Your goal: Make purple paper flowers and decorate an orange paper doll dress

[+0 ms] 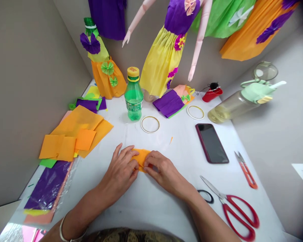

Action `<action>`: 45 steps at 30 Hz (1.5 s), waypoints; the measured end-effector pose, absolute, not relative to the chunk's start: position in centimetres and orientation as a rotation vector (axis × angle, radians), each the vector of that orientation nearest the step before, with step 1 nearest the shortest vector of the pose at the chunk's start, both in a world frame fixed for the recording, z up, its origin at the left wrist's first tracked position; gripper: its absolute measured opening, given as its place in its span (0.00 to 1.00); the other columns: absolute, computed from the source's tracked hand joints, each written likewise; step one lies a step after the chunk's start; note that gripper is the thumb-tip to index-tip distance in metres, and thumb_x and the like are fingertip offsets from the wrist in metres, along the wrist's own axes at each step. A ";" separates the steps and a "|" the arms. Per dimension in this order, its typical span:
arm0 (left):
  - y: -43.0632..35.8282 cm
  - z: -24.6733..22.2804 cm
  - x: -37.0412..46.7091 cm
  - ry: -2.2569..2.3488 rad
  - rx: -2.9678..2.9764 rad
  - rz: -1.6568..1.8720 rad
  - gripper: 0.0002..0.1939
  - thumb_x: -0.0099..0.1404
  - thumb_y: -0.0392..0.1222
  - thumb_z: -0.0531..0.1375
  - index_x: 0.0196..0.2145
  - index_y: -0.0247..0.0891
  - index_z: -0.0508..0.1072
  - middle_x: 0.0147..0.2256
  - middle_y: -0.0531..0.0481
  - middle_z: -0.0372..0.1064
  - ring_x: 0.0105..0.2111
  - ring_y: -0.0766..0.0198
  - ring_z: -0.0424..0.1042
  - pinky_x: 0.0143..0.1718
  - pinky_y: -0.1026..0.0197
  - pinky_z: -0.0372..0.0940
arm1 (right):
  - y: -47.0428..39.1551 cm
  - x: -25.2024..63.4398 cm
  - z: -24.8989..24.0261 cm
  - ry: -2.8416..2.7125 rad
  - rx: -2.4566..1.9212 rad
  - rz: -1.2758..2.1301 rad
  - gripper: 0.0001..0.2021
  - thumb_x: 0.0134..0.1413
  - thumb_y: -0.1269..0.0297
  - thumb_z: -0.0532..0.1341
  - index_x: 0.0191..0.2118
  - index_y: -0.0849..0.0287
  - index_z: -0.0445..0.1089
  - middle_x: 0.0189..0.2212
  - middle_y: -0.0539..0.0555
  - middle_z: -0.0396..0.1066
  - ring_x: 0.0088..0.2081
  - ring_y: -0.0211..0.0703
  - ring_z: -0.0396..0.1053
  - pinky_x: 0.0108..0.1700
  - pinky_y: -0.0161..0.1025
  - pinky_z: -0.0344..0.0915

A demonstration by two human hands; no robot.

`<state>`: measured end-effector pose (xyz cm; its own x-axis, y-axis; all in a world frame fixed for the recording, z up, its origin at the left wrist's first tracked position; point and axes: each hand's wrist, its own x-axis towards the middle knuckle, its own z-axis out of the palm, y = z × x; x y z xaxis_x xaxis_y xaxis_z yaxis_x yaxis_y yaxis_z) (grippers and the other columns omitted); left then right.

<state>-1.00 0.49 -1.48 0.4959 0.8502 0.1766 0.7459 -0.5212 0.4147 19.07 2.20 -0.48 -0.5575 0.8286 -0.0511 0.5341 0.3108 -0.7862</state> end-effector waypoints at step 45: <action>-0.5 -2.8 -1.3 1.396 2.310 0.664 0.06 0.63 0.31 0.57 0.36 0.41 0.69 0.49 0.47 0.69 0.64 0.53 0.55 0.68 0.37 0.39 | 2.7 18.9 -2.0 -2.174 -1.167 1.223 0.08 0.64 0.68 0.56 0.31 0.54 0.66 0.33 0.51 0.68 0.37 0.43 0.69 0.40 0.38 0.67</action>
